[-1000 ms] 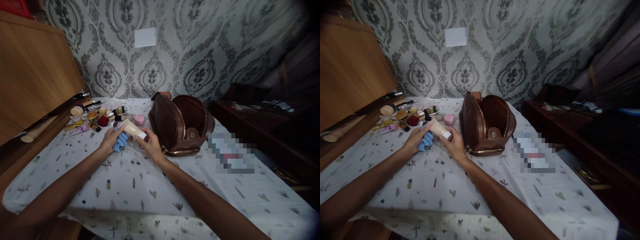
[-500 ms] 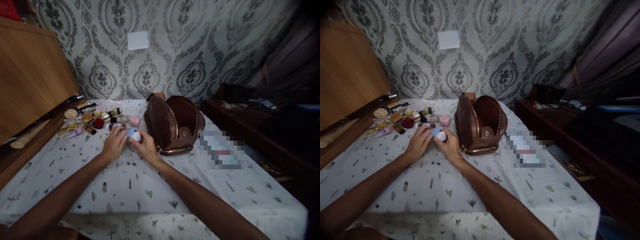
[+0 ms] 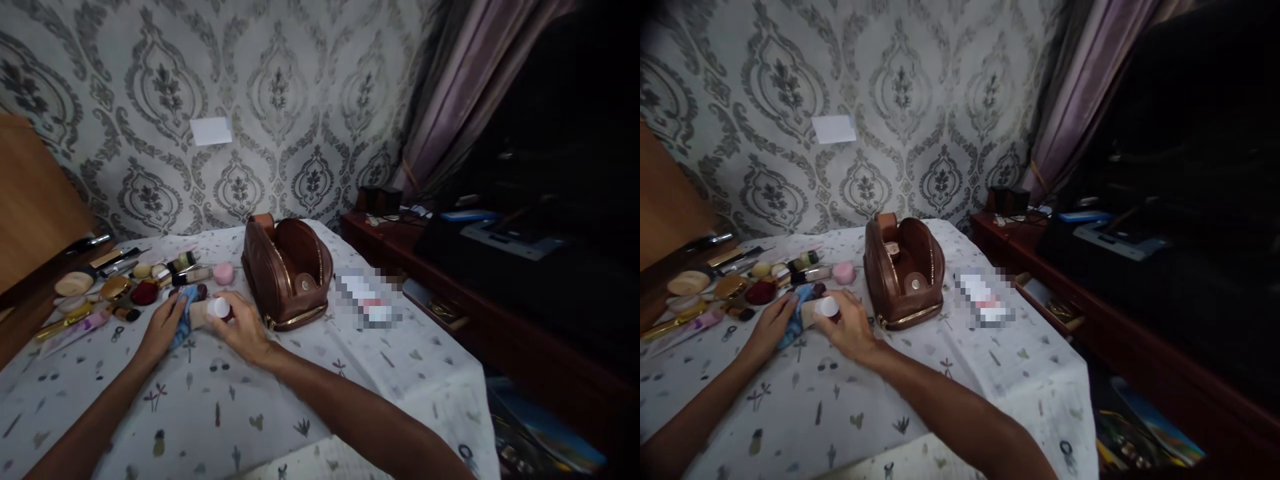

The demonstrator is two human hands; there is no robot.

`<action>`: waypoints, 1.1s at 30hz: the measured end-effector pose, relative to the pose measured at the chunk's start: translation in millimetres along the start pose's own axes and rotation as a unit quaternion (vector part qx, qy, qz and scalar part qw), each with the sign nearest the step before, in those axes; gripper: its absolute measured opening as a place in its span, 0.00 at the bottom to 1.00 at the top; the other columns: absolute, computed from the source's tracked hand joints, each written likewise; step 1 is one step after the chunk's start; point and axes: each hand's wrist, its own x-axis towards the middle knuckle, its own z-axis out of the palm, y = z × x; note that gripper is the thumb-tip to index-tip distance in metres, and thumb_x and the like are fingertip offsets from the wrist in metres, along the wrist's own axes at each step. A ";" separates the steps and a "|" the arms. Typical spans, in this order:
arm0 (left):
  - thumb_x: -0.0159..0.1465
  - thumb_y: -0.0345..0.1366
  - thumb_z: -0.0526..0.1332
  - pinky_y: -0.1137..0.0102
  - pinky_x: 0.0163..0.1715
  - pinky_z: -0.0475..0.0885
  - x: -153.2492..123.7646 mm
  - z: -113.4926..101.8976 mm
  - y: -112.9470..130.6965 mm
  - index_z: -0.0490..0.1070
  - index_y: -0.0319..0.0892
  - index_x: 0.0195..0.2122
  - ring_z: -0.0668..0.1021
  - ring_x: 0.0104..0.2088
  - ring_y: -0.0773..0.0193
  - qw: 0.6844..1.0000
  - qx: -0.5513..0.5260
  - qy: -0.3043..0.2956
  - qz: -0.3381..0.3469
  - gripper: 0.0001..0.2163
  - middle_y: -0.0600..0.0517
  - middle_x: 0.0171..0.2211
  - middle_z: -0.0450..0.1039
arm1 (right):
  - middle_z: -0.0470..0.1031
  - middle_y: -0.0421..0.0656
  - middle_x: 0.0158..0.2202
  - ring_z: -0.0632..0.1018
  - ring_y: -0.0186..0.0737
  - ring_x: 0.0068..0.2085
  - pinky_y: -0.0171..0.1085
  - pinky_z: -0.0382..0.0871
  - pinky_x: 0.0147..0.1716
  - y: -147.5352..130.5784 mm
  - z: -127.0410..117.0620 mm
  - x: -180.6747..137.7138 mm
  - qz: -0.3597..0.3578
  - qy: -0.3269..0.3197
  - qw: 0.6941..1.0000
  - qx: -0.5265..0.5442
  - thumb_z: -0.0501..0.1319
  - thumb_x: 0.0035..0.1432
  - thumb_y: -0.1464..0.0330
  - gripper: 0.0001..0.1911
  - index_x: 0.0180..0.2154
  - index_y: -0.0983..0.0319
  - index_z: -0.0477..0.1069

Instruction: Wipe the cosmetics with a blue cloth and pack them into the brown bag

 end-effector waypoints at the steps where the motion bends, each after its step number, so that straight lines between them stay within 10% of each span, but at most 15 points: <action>1: 0.52 0.62 0.65 0.69 0.41 0.72 0.4 1.1 -0.1 0.76 0.43 0.36 0.76 0.41 0.54 1.000 -0.024 0.009 -0.015 0.26 0.52 0.35 0.79 | 0.77 0.46 0.44 0.77 0.44 0.44 0.42 0.72 0.46 -1.0 0.2 -0.1 0.004 0.003 1.000 0.008 0.65 0.56 0.61 0.16 0.46 0.59 0.74; 10: 0.55 0.40 0.69 0.75 0.21 0.71 -4.9 20.2 5.2 0.75 0.40 0.33 0.77 0.22 0.65 0.942 -0.240 0.068 -0.225 0.09 0.55 0.22 0.75 | 0.75 0.39 0.35 0.75 0.39 0.35 0.37 0.73 0.36 -0.1 -0.2 9.0 0.090 0.042 0.986 0.130 0.68 0.50 0.57 0.17 0.40 0.58 0.72; 17: 0.53 0.29 0.68 0.78 0.19 0.73 -4.7 24.5 18.1 0.75 0.37 0.33 0.76 0.19 0.68 0.912 -0.329 0.041 -0.240 0.07 0.54 0.22 0.77 | 0.72 0.39 0.35 0.73 0.37 0.36 0.34 0.71 0.34 -2.2 -3.6 12.9 0.094 0.028 0.984 0.151 0.67 0.49 0.57 0.18 0.39 0.58 0.69; 33: 0.51 0.46 0.72 0.74 0.25 0.71 -1.8 33.6 5.1 0.76 0.40 0.36 0.78 0.26 0.63 0.941 -0.273 0.033 -0.200 0.17 0.52 0.26 0.78 | 0.71 0.38 0.33 0.71 0.35 0.33 0.32 0.67 0.32 4.6 -8.4 16.1 0.082 0.024 0.990 0.115 0.63 0.55 0.58 0.19 0.46 0.60 0.68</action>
